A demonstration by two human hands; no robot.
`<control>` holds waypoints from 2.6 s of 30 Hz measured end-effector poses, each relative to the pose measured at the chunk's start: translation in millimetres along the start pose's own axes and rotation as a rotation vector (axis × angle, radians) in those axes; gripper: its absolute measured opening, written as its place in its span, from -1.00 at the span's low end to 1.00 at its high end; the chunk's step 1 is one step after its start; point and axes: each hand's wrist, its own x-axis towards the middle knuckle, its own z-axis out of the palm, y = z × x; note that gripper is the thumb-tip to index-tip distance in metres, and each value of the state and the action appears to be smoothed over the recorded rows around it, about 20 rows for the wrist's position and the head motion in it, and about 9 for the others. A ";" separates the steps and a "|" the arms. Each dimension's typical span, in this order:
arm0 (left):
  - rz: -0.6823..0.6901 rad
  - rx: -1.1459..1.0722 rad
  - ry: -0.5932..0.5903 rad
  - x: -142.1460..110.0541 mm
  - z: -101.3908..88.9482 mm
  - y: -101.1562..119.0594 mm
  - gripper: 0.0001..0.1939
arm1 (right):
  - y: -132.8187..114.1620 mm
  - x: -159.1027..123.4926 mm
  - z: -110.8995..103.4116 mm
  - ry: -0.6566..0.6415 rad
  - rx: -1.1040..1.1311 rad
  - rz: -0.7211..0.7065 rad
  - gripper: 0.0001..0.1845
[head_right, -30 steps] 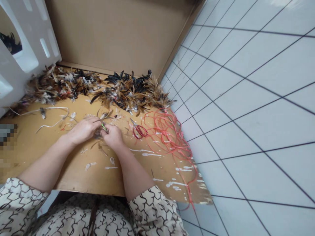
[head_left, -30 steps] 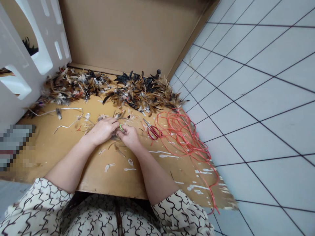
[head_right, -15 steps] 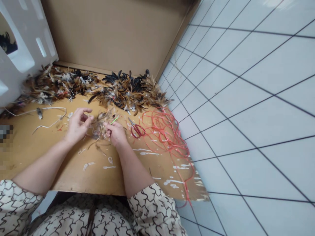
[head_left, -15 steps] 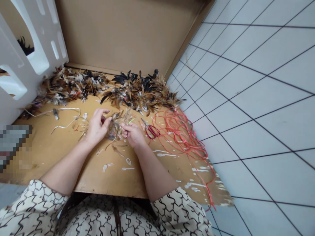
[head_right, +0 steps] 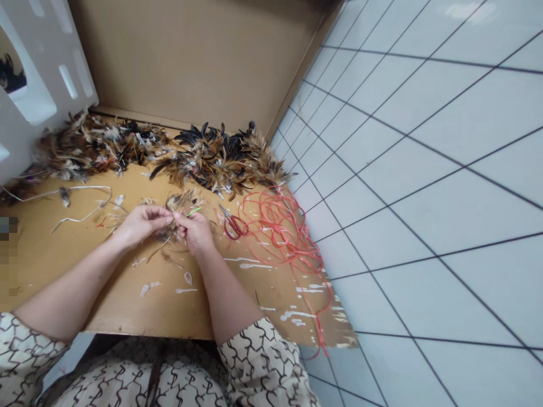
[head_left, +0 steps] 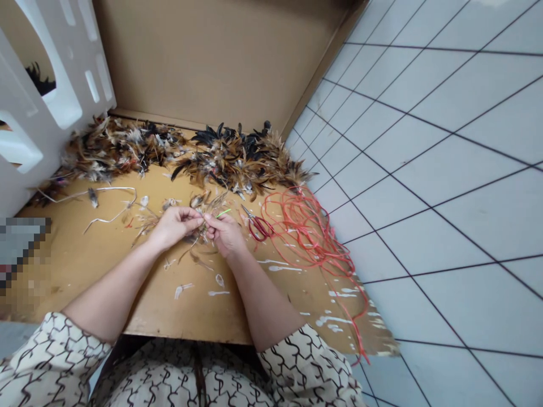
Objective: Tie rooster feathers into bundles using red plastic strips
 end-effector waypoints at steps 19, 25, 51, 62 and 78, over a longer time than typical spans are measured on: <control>-0.189 -0.300 -0.101 4.6 -5.1 -8.5 -0.80 | 4.9 -2.9 3.2 -0.007 -0.043 -0.057 -0.72; -0.163 -0.276 -0.156 4.9 -5.5 -9.2 -0.80 | 4.2 -4.2 4.2 -0.032 -0.068 -0.100 -0.72; -0.087 -0.386 0.096 7.2 -15.7 5.8 -0.84 | -41.7 -6.6 -29.0 0.238 -1.280 -0.353 -0.65; -0.063 -0.355 0.079 7.6 -13.5 2.8 -0.86 | -36.4 -4.2 -29.0 0.026 -0.740 -0.171 -0.66; -0.100 -0.376 -0.057 2.0 0.6 -3.4 -0.80 | -8.0 -4.5 -7.0 -0.152 -0.557 -0.121 -0.62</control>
